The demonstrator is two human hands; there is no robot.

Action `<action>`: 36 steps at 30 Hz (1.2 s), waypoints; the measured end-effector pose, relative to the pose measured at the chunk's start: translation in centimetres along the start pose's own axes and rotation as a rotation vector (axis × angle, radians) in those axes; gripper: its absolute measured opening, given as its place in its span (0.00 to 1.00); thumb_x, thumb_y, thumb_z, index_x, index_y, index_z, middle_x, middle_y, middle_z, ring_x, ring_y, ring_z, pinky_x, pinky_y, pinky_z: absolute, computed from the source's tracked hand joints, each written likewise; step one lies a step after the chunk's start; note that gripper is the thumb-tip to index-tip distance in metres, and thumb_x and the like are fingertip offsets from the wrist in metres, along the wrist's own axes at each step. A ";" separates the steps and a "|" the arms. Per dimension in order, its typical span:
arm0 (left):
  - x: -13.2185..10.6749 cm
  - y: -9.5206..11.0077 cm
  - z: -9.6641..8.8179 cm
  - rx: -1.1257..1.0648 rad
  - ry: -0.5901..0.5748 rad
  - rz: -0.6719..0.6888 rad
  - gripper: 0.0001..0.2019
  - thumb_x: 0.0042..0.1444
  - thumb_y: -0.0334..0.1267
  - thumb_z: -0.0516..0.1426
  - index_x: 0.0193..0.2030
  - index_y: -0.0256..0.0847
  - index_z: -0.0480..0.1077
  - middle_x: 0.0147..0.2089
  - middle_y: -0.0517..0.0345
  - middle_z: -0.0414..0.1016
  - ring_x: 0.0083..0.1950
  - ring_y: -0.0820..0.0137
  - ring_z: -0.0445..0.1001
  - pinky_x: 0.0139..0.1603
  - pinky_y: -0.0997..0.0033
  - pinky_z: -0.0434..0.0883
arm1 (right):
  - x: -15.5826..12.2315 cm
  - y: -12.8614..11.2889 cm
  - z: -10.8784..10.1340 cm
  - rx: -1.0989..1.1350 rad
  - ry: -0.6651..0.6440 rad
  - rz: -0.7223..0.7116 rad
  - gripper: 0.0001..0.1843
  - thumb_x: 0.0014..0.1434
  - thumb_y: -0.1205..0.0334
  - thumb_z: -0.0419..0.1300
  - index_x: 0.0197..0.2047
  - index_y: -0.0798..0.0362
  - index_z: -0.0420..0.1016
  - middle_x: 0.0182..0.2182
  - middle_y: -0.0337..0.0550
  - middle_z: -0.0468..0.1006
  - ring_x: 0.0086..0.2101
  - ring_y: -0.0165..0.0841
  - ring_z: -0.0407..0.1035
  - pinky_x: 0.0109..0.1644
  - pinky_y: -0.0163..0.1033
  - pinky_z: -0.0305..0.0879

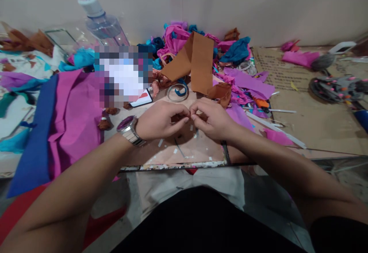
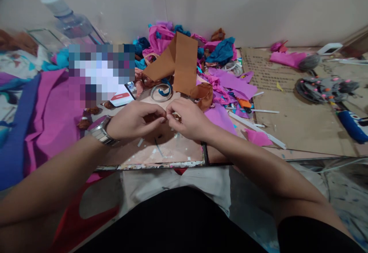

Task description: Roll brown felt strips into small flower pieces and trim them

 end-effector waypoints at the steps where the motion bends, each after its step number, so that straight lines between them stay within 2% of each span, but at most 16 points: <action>1: 0.0 0.1 0.0 0.004 0.003 0.002 0.10 0.68 0.38 0.57 0.43 0.39 0.80 0.33 0.59 0.82 0.29 0.75 0.74 0.33 0.74 0.65 | 0.0 0.0 0.1 -0.006 -0.008 0.005 0.04 0.64 0.64 0.57 0.36 0.50 0.70 0.34 0.43 0.78 0.38 0.38 0.69 0.44 0.43 0.62; 5: 0.0 0.0 -0.1 0.031 0.019 -0.031 0.10 0.66 0.38 0.58 0.42 0.38 0.80 0.30 0.58 0.81 0.27 0.75 0.73 0.31 0.74 0.64 | 0.0 0.0 -0.2 0.013 0.007 0.014 0.04 0.65 0.65 0.58 0.36 0.51 0.73 0.34 0.43 0.79 0.38 0.37 0.70 0.45 0.43 0.63; 10: 0.1 -0.3 -0.1 0.059 0.018 -0.055 0.10 0.65 0.39 0.58 0.39 0.38 0.80 0.29 0.59 0.81 0.27 0.75 0.73 0.31 0.74 0.64 | -0.1 0.1 -0.5 -0.003 0.022 -0.019 0.05 0.68 0.60 0.62 0.39 0.50 0.77 0.37 0.42 0.84 0.41 0.38 0.73 0.49 0.44 0.65; 19: 0.2 -0.1 -0.1 -0.003 -0.082 -0.075 0.12 0.67 0.41 0.56 0.40 0.39 0.79 0.31 0.57 0.81 0.28 0.73 0.73 0.32 0.73 0.65 | -0.1 0.2 0.2 -0.052 -0.083 -0.008 0.05 0.67 0.63 0.57 0.37 0.50 0.71 0.36 0.44 0.79 0.40 0.39 0.70 0.47 0.45 0.62; 25: 0.0 -0.8 -0.3 -0.119 -0.144 -0.148 0.13 0.68 0.42 0.56 0.38 0.38 0.78 0.30 0.59 0.79 0.29 0.73 0.72 0.33 0.73 0.65 | -0.1 0.3 -0.3 -0.003 0.006 -0.019 0.04 0.65 0.65 0.59 0.37 0.50 0.73 0.35 0.43 0.80 0.38 0.37 0.70 0.45 0.43 0.63; 28: 0.0 -0.7 -0.4 -0.140 -0.178 -0.124 0.14 0.69 0.43 0.55 0.39 0.38 0.78 0.31 0.59 0.79 0.30 0.73 0.72 0.34 0.72 0.65 | -0.2 0.4 -0.3 -0.011 0.012 -0.016 0.03 0.63 0.65 0.61 0.36 0.50 0.73 0.34 0.41 0.81 0.38 0.37 0.71 0.45 0.43 0.63; 33: 0.0 -0.6 -1.0 -0.090 -0.208 -0.104 0.14 0.67 0.46 0.57 0.45 0.39 0.80 0.33 0.58 0.80 0.32 0.71 0.74 0.35 0.71 0.65 | -0.2 0.5 -0.9 -0.019 0.059 0.006 0.03 0.63 0.64 0.61 0.36 0.50 0.73 0.34 0.41 0.80 0.37 0.37 0.72 0.45 0.43 0.64; 36: 0.0 -0.9 -1.4 0.004 -0.193 -0.110 0.13 0.64 0.40 0.56 0.49 0.39 0.79 0.34 0.58 0.80 0.32 0.70 0.74 0.35 0.70 0.64 | -0.3 0.6 -1.6 -0.022 0.116 0.033 0.03 0.63 0.63 0.61 0.36 0.50 0.73 0.34 0.42 0.80 0.36 0.36 0.72 0.44 0.43 0.64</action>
Point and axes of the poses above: each hand's wrist, its own x-axis towards the middle knuckle, its own z-axis out of the palm, y = z × x, the point moved 4 cm from there along x, towards the middle knuckle
